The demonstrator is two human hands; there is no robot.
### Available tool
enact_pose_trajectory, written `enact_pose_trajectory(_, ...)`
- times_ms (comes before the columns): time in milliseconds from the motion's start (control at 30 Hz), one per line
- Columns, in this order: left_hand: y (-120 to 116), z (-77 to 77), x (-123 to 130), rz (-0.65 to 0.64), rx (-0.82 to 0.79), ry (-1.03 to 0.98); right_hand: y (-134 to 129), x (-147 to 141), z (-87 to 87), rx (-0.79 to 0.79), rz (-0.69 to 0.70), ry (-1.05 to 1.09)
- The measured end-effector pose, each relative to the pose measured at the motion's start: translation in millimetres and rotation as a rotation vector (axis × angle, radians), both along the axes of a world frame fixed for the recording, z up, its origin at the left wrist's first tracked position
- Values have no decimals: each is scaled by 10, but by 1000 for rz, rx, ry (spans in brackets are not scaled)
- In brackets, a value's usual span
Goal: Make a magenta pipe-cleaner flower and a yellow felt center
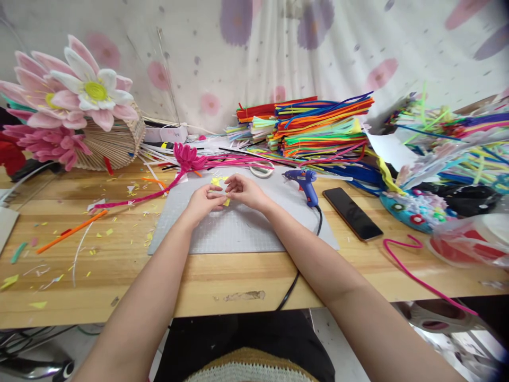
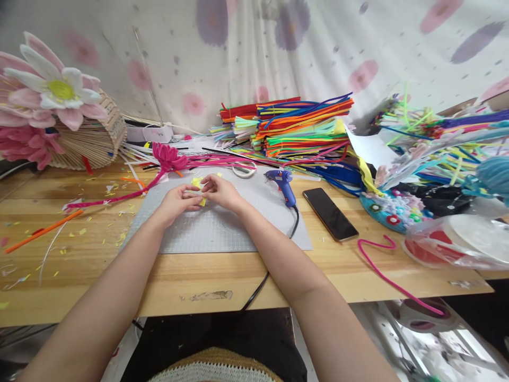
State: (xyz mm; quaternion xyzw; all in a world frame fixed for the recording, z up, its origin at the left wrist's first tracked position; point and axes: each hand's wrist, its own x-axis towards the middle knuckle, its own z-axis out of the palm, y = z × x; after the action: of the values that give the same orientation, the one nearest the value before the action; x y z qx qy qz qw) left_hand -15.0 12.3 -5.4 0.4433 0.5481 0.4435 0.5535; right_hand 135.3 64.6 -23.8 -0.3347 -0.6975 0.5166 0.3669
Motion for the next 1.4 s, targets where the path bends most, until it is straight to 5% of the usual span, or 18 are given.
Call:
enact_pose_trajectory(167,9,-1,-20,83,-6,5,-16,-19,1,83,-93,-78)
enact_pose_trajectory(333,83,-13,-183,359,40,-86,110,-5,35,135,-286,-163)
enact_pose_trajectory(567,138,8,-298,541,26,-192,397,-298,84,180,-225,-412)
enact_pose_trajectory(733,111,32,-273,521,-19,-174,493,-475,33,221,-135,-472)
enact_pose_trajectory(867,96,30,-287,474,-37,-155,469,-326,141,77,-44,-204)
enact_pose_trajectory(967,78,25,-277,372,-77,-109,353,-104,293,-38,147,21)
enact_pose_trajectory(1100,39,25,-227,180,-119,-28,152,25,346,-129,348,55)
enact_pose_trajectory(1400,6,38,-191,61,-139,81,63,-145,115,6,296,11)
